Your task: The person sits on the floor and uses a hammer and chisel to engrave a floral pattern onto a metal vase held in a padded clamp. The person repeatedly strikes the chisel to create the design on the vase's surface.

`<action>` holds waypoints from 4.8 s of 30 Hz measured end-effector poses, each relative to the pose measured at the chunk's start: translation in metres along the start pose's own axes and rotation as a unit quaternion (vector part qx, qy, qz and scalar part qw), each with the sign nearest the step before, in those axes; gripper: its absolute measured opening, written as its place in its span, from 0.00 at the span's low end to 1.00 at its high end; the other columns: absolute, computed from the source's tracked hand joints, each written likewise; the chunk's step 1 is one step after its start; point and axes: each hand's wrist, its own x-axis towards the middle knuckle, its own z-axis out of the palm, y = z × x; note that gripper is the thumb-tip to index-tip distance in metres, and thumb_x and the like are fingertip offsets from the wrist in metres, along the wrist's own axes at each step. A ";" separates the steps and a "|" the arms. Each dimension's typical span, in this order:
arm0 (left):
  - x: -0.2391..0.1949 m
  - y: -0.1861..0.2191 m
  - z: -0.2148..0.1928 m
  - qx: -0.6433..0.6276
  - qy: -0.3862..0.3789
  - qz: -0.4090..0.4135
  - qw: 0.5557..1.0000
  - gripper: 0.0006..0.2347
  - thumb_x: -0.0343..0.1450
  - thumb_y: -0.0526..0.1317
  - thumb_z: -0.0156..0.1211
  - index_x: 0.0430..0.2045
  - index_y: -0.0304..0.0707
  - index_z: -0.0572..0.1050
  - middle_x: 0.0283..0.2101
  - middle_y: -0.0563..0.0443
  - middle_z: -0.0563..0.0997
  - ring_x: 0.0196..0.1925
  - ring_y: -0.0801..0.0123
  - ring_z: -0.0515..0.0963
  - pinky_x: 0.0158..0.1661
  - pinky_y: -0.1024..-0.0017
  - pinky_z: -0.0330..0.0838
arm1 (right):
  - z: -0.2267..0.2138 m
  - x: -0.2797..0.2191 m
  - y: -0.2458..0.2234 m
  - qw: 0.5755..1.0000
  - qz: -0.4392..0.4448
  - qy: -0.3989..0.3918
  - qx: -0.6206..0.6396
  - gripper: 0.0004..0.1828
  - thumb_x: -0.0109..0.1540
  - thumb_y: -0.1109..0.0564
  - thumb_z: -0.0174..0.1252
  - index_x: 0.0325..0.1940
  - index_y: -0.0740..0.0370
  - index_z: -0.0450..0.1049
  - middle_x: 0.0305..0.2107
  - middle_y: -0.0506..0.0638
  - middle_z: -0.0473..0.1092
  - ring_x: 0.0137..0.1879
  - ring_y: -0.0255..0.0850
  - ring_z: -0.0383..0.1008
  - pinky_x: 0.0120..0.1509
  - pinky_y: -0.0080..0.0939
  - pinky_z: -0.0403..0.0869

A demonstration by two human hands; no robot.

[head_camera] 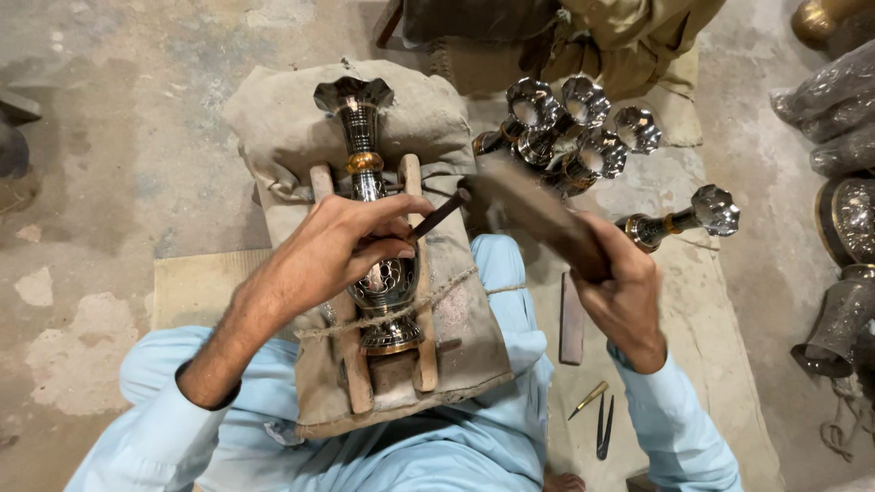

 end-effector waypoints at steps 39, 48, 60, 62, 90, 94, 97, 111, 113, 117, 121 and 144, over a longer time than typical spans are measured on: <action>0.004 -0.073 -0.021 -0.182 -0.017 0.079 0.980 0.23 0.67 0.38 0.68 0.59 0.44 0.74 0.41 0.47 0.88 0.43 0.70 0.88 0.45 0.69 0.83 | -0.021 0.019 -0.056 0.982 -0.003 -0.116 -0.148 0.36 0.52 0.62 0.67 0.66 0.52 0.73 0.44 0.56 0.76 0.40 0.50 0.78 0.43 0.45 0.76; 0.004 -0.075 -0.020 -0.198 -0.020 0.087 0.976 0.22 0.68 0.37 0.68 0.59 0.46 0.75 0.41 0.48 0.87 0.43 0.70 0.87 0.46 0.69 0.83 | -0.055 0.060 -0.068 0.967 -0.118 -0.070 -0.215 0.38 0.53 0.65 0.67 0.69 0.56 0.71 0.46 0.57 0.75 0.44 0.53 0.78 0.48 0.48 0.77; -0.008 -0.058 -0.018 -0.153 0.047 0.030 0.987 0.22 0.67 0.36 0.67 0.58 0.42 0.74 0.43 0.46 0.88 0.45 0.66 0.88 0.48 0.65 0.82 | -0.050 0.094 -0.091 0.990 -0.090 -0.109 -0.024 0.44 0.53 0.66 0.63 0.74 0.51 0.64 0.53 0.54 0.72 0.53 0.50 0.79 0.56 0.47 0.76; -0.009 -0.056 -0.015 -0.136 0.059 0.010 0.989 0.22 0.67 0.37 0.69 0.57 0.41 0.75 0.43 0.46 0.88 0.45 0.65 0.88 0.47 0.63 0.81 | -0.050 0.101 -0.092 0.965 -0.074 -0.134 -0.212 0.43 0.55 0.66 0.65 0.74 0.45 0.67 0.46 0.52 0.75 0.42 0.48 0.78 0.46 0.48 0.76; -0.035 -0.047 0.032 -0.320 0.330 -0.092 0.883 0.23 0.68 0.33 0.69 0.58 0.30 0.71 0.38 0.44 0.87 0.39 0.71 0.87 0.38 0.75 0.86 | -0.017 0.237 -0.157 0.887 -0.306 -0.175 -0.299 0.35 0.53 0.62 0.70 0.66 0.53 0.76 0.43 0.50 0.79 0.33 0.43 0.78 0.31 0.45 0.74; -0.037 -0.046 0.038 -0.316 0.353 -0.110 0.874 0.23 0.68 0.32 0.70 0.57 0.29 0.71 0.37 0.44 0.87 0.37 0.72 0.88 0.36 0.75 0.86 | -0.010 0.246 -0.165 0.869 -0.326 -0.247 -0.279 0.34 0.55 0.61 0.71 0.66 0.44 0.78 0.45 0.47 0.80 0.35 0.40 0.79 0.35 0.42 0.76; -0.040 -0.044 0.043 -0.342 0.379 -0.092 0.855 0.23 0.68 0.32 0.70 0.57 0.27 0.69 0.35 0.44 0.86 0.36 0.72 0.86 0.37 0.75 0.84 | -0.004 0.245 -0.174 0.853 -0.350 -0.195 -0.334 0.33 0.54 0.62 0.71 0.65 0.48 0.78 0.43 0.47 0.80 0.35 0.40 0.79 0.34 0.42 0.76; -0.040 -0.042 0.047 -0.371 0.415 -0.114 0.823 0.25 0.69 0.33 0.69 0.60 0.26 0.65 0.35 0.44 0.82 0.37 0.68 0.86 0.34 0.73 0.85 | -0.006 0.257 -0.212 0.867 -0.421 -0.161 -0.213 0.24 0.60 0.54 0.73 0.58 0.62 0.79 0.37 0.58 0.76 0.40 0.54 0.77 0.42 0.52 0.74; -0.039 -0.041 0.046 -0.381 0.415 -0.105 0.820 0.25 0.70 0.33 0.69 0.60 0.26 0.65 0.36 0.43 0.82 0.38 0.69 0.86 0.35 0.73 0.86 | -0.004 0.259 -0.218 0.851 -0.397 -0.236 -0.251 0.22 0.57 0.55 0.71 0.55 0.57 0.81 0.37 0.55 0.78 0.37 0.52 0.78 0.37 0.52 0.73; -0.040 -0.041 0.045 -0.379 0.406 -0.104 0.825 0.24 0.70 0.33 0.68 0.58 0.25 0.65 0.35 0.43 0.83 0.38 0.69 0.86 0.36 0.73 0.86 | -0.003 0.260 -0.226 0.856 -0.420 -0.186 -0.236 0.23 0.53 0.60 0.69 0.53 0.60 0.82 0.35 0.56 0.79 0.37 0.53 0.78 0.37 0.51 0.74; -0.040 -0.046 0.044 -0.375 0.393 -0.091 0.835 0.25 0.69 0.34 0.69 0.60 0.26 0.65 0.35 0.43 0.85 0.38 0.68 0.87 0.37 0.72 0.86 | -0.004 0.259 -0.221 0.846 -0.359 -0.271 -0.285 0.21 0.59 0.54 0.70 0.57 0.48 0.83 0.37 0.52 0.80 0.34 0.47 0.78 0.35 0.50 0.73; -0.011 -0.083 -0.011 -0.198 0.028 0.119 0.973 0.22 0.68 0.35 0.67 0.59 0.47 0.75 0.45 0.47 0.87 0.47 0.67 0.88 0.49 0.66 0.84 | -0.052 0.108 -0.098 0.958 -0.214 -0.053 -0.182 0.36 0.61 0.61 0.63 0.74 0.57 0.64 0.45 0.60 0.72 0.45 0.51 0.77 0.49 0.45 0.76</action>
